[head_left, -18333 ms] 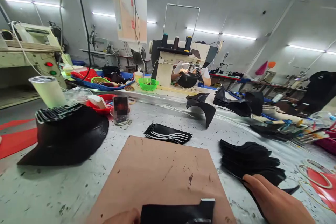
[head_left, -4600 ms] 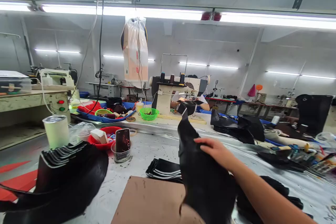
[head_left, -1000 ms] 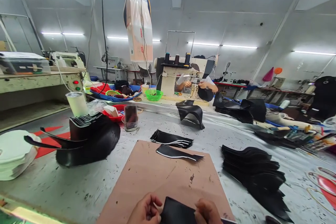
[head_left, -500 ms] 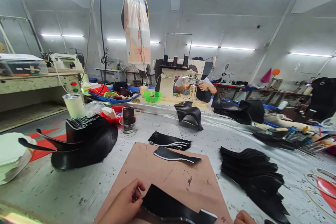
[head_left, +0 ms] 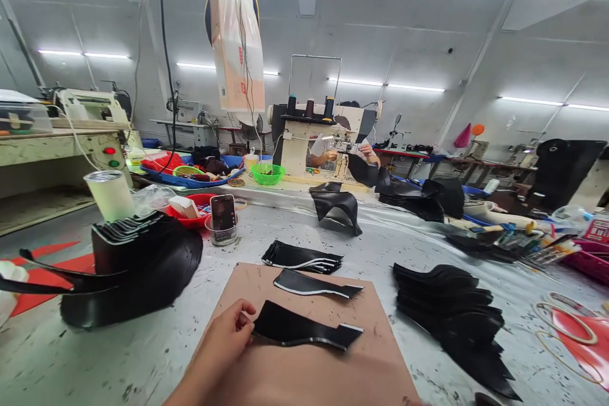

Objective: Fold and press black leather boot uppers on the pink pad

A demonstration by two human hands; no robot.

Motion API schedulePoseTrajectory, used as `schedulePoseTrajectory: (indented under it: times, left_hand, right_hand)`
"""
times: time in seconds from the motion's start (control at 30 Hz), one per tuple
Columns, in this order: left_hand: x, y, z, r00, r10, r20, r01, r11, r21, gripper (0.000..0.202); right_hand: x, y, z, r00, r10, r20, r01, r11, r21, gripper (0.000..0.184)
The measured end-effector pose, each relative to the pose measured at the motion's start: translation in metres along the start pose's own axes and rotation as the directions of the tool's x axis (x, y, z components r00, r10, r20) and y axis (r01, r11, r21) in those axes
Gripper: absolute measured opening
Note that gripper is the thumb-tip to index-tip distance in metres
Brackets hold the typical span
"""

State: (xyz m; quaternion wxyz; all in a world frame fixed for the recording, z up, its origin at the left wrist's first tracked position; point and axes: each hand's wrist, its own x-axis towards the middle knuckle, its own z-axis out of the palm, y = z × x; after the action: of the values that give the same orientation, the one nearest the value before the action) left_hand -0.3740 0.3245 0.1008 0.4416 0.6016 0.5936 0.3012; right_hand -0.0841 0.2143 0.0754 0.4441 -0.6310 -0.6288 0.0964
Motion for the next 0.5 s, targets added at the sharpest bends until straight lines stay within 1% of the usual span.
schedulePoseTrajectory:
  times: [0.03,0.07,0.1,0.13,0.17,0.2,0.23,0.3,0.33,0.4,0.5]
  left_hand:
    - [0.000,0.000,0.002,1.000,0.019,-0.021,-0.018,1.000,0.015,0.019]
    - [0.000,0.000,0.004,0.998,0.036,-0.042,-0.035,0.999,0.031,0.016]
    - [-0.001,-0.001,0.006,0.997,0.051,-0.065,-0.048,0.998,0.047,0.013]
    - [-0.002,-0.003,0.007,0.994,0.067,-0.085,-0.062,0.996,0.062,0.011]
    - [-0.004,-0.004,0.007,0.991,0.083,-0.103,-0.076,0.994,0.075,0.010]
    - [-0.006,-0.005,0.007,0.988,0.101,-0.115,-0.092,0.992,0.085,0.008]
    - [-0.007,-0.006,0.008,0.985,0.119,-0.121,-0.109,0.990,0.092,0.007]
    - [-0.009,-0.006,0.008,0.981,0.158,-0.116,-0.147,0.984,0.097,0.007]
    - [-0.009,-0.006,0.008,0.979,0.174,-0.107,-0.164,0.982,0.096,0.008]
    - [-0.009,-0.003,0.009,0.976,0.197,-0.093,-0.188,0.978,0.094,0.010]
    - [-0.007,0.001,0.008,0.972,0.207,-0.107,-0.198,0.976,0.091,0.012]
  right_hand:
    - [0.011,-0.011,0.002,0.990,-0.065,0.125,0.067,0.998,-0.013,0.013]
    - [0.027,-0.022,0.008,0.962,-0.117,0.247,0.129,0.991,-0.035,0.006]
    - [0.046,-0.033,0.018,0.928,-0.144,0.343,0.176,0.982,-0.065,0.010]
    - [0.066,-0.044,0.031,0.907,-0.143,0.397,0.199,0.975,-0.103,0.018]
    - [0.085,-0.052,0.047,0.906,-0.120,0.406,0.193,0.971,-0.144,0.024]
    - [0.102,-0.058,0.063,0.922,-0.093,0.377,0.168,0.971,-0.171,0.027]
    - [0.116,-0.062,0.077,0.925,-0.074,0.373,0.153,0.971,-0.185,0.032]
    - [0.132,-0.060,0.100,0.925,-0.048,0.376,0.130,0.972,-0.195,0.041]
    - [0.134,-0.056,0.107,0.926,-0.039,0.376,0.120,0.973,-0.196,0.044]
    - [0.134,-0.045,0.113,0.931,-0.030,0.363,0.106,0.976,-0.190,0.047]
    - [0.131,-0.027,0.110,0.952,-0.017,0.305,0.078,0.979,-0.187,0.050]
